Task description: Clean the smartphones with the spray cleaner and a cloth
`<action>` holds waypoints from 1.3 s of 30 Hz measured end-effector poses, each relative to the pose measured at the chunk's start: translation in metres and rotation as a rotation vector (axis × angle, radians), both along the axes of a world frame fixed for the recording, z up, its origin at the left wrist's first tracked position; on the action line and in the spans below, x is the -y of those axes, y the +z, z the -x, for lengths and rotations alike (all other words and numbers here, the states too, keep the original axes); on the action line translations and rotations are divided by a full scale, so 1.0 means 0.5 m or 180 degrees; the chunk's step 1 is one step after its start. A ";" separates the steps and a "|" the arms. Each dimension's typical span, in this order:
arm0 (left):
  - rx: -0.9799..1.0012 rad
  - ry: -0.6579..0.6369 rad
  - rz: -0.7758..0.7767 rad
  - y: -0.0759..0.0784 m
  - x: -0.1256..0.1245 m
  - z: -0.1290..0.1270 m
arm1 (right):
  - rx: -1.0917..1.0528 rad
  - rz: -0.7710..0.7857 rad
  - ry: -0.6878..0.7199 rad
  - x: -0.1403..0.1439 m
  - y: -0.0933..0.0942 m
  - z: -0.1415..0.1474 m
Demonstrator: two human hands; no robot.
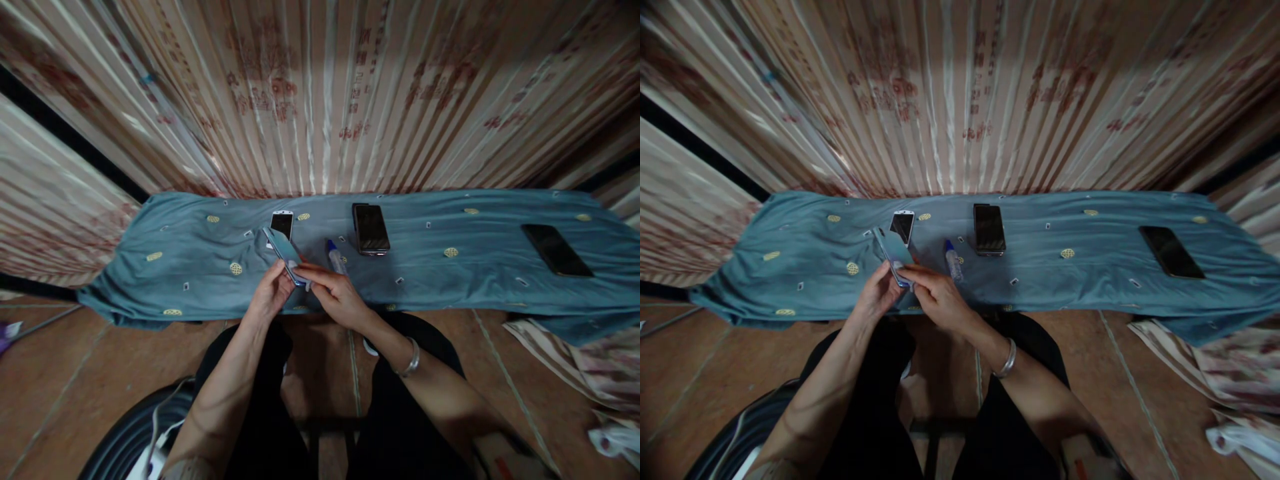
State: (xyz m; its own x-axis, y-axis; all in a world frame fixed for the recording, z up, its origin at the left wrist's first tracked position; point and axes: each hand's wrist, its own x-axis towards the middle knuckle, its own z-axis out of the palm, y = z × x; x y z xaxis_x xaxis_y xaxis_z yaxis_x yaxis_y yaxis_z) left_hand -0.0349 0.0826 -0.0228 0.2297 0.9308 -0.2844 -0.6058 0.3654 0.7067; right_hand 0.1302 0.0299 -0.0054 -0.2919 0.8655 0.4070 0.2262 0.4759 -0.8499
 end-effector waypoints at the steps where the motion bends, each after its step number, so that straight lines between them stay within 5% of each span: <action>1: -0.0009 -0.0010 0.0001 0.001 0.001 0.000 | 0.0031 0.0010 -0.0033 -0.001 -0.004 0.000; 10: -0.0067 0.0085 0.0095 0.003 0.017 -0.017 | 0.0411 0.0030 -0.0297 -0.004 -0.027 0.007; 26: -0.0207 -0.0702 0.0244 -0.010 0.052 -0.040 | 0.0702 0.0212 -0.0897 -0.066 -0.035 -0.009; 39: -0.0146 -0.0915 0.0304 -0.013 0.067 -0.052 | 0.0595 0.0112 -0.1056 -0.086 -0.042 -0.035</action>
State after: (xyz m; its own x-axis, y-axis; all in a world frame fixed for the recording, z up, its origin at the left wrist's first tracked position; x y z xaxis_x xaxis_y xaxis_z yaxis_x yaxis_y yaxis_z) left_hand -0.0090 0.0492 -0.0295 0.4647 0.7981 -0.3836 -0.4363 0.5833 0.6851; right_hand 0.1478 0.0731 -0.0267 -0.0599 0.9379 0.3416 0.5157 0.3221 -0.7939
